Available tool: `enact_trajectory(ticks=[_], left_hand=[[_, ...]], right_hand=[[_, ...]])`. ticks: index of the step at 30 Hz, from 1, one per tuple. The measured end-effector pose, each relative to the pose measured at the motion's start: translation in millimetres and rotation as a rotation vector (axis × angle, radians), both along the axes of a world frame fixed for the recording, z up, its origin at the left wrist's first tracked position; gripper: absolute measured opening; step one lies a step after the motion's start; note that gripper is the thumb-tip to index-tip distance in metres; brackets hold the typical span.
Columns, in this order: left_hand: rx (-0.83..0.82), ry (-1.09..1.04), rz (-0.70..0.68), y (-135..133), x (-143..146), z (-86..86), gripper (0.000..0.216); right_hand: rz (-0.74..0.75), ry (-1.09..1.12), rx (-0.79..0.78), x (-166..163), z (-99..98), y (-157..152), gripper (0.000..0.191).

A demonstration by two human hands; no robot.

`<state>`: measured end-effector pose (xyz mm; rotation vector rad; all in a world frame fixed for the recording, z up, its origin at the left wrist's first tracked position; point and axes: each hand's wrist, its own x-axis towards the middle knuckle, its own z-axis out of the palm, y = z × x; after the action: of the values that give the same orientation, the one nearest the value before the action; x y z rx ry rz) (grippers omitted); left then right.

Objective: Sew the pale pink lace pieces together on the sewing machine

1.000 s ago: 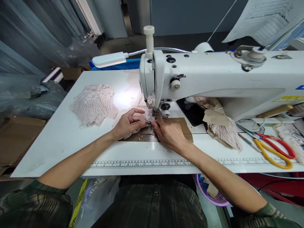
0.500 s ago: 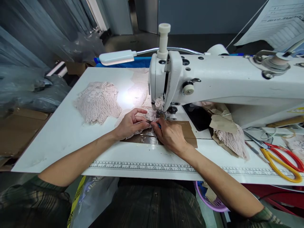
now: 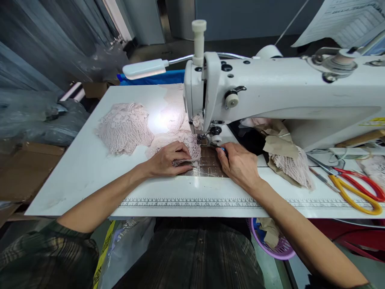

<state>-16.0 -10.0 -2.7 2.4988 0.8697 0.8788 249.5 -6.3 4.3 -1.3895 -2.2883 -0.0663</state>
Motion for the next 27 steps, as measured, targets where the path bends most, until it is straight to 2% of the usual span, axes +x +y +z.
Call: enact_trajectory(ticks=[2, 3, 7, 9, 11, 13, 19, 27], left_hand=[[0.044, -0.018, -0.001, 1, 1, -0.4, 0.011], [0.057, -0.059, 0.003, 1, 3, 0.3, 0.009], [0.035, -0.206, 0.108, -2, 7, 6.3, 0.006], [-0.012, -0.201, 0.163, -3, 7, 8.5, 0.005], [-0.034, -0.176, 0.165, -4, 6, 8.4, 0.005], [-0.004, -0.140, 0.112, -3, 6, 6.0, 0.006], [0.250, 0.146, 0.002, -1, 8, -1.7, 0.007], [0.385, 0.311, -0.017, -8, 12, 8.1, 0.010]], right_hand=[[0.001, -0.033, 0.093, 7, -2.5, 0, 0.034], [0.048, -0.016, 0.104, 7, -3.4, -1, 0.031], [0.383, 0.111, -0.047, -6, -5.9, -5, 0.030], [0.473, 0.101, -0.112, -14, -7.3, -6, 0.036], [0.492, 0.073, -0.141, -20, -9.1, -8, 0.040], [0.485, 0.059, -0.144, -21, -11.0, -10, 0.040], [0.497, 0.043, -0.132, -15, -12.0, -15, 0.036], [0.537, 0.059, -0.106, -12, -11.2, -17, 0.036]])
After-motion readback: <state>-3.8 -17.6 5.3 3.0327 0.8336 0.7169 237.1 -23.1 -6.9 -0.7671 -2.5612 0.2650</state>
